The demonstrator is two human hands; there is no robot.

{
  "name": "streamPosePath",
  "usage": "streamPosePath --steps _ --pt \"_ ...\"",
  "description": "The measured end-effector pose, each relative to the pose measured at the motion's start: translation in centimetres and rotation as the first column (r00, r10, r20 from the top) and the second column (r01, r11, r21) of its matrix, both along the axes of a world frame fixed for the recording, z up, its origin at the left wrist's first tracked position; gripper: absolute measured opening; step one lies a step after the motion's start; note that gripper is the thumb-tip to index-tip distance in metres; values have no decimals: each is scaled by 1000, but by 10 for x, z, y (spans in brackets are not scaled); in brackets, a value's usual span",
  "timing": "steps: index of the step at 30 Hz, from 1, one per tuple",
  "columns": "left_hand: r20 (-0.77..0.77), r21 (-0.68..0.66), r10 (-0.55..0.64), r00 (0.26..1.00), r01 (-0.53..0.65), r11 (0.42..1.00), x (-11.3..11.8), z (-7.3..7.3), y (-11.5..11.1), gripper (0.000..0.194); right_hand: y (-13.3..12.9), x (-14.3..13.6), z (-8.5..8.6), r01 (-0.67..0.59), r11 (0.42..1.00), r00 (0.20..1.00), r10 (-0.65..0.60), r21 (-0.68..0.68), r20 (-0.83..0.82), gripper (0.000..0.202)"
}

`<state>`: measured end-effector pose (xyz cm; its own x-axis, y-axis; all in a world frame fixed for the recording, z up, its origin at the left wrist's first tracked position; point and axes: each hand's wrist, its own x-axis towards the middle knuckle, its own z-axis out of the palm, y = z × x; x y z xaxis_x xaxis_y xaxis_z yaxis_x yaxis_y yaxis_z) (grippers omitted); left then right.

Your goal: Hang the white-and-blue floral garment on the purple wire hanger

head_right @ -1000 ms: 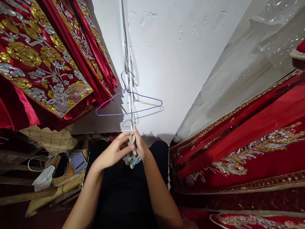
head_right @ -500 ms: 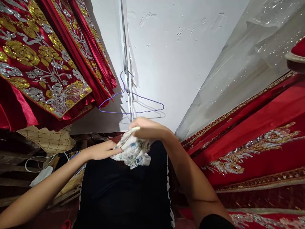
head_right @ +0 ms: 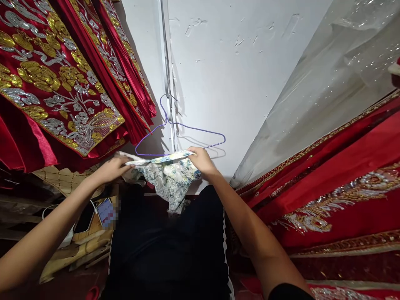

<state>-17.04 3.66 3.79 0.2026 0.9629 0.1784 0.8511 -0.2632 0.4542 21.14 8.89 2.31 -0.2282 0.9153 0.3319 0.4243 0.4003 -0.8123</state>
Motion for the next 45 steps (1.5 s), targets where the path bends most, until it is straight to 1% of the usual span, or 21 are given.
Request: streamPosePath --steps 2,3,6,8,10,12,15,17,19,20,22,24,26,27,29,32,35,38,40,42,45 --pt "-64 58 -3 998 7 998 3 11 12 33 -5 8 7 -22 999 1000 22 -31 6 22" --pt "-96 26 -3 995 6 1000 5 15 17 35 -7 10 11 -31 999 1000 31 -42 7 22" --pt "-194 -282 -102 976 44 958 13 21 28 41 -10 14 17 -20 999 1000 20 -26 12 23" --pt "-237 -390 -168 957 65 918 16 22 30 42 -10 14 17 -8 1000 1000 8 -20 16 23" --pt "-269 -259 -128 955 56 964 18 24 27 38 -9 13 14 -8 999 1000 9 -36 16 21" --pt "-245 -3 -73 967 75 997 21 31 20 30 -10 10 10 -14 998 1000 15 -56 8 20" --pt "-104 261 -107 989 131 956 34 48 7 21 -17 0 3 -100 992 994 97 -75 -43 24" --pt "15 359 -118 993 104 928 45 56 2 29 -26 -6 1 -184 981 981 180 -67 -70 31" --pt "80 407 -120 990 78 910 51 60 1 39 -35 -7 1 -197 980 979 194 -38 -68 43" --pt "89 415 -129 988 81 906 53 60 3 40 -39 -3 2 -148 989 987 147 -9 -68 51" --pt "92 406 -159 983 109 907 51 59 6 38 -42 10 6 52 995 994 -43 86 -103 68" --pt "94 399 -183 979 131 908 47 59 9 35 -39 31 13 291 938 950 -261 189 -171 84" --pt "61 402 -197 979 156 902 45 60 11 34 -33 55 21 408 883 910 -370 234 -188 90" --pt "31 408 -203 979 173 896 44 61 11 33 -30 66 26 404 885 913 -373 230 -167 87" --pt "-16 440 -201 980 187 878 45 62 12 32 -24 82 34 297 942 954 -285 156 -93 66" --pt "-15 493 -168 986 154 857 47 58 14 29 -22 90 44 187 982 979 -185 22 -83 38" --pt "2 490 -159 987 138 861 48 53 18 28 -20 85 47 298 951 944 -282 79 -169 50" --pt "-25 479 -173 985 163 862 46 53 21 28 -18 82 47 288 955 949 -275 70 -155 57" --pt "-26 499 -149 989 142 855 40 53 23 29 -19 87 51 222 974 964 -226 -44 -138 45" --pt "10 512 -70 997 55 857 33 53 24 33 -24 95 56 98 980 985 -120 -173 -125 37" --pt "92 425 73 993 -106 899 29 50 24 39 -34 101 62 -126 939 982 72 -319 -175 38"
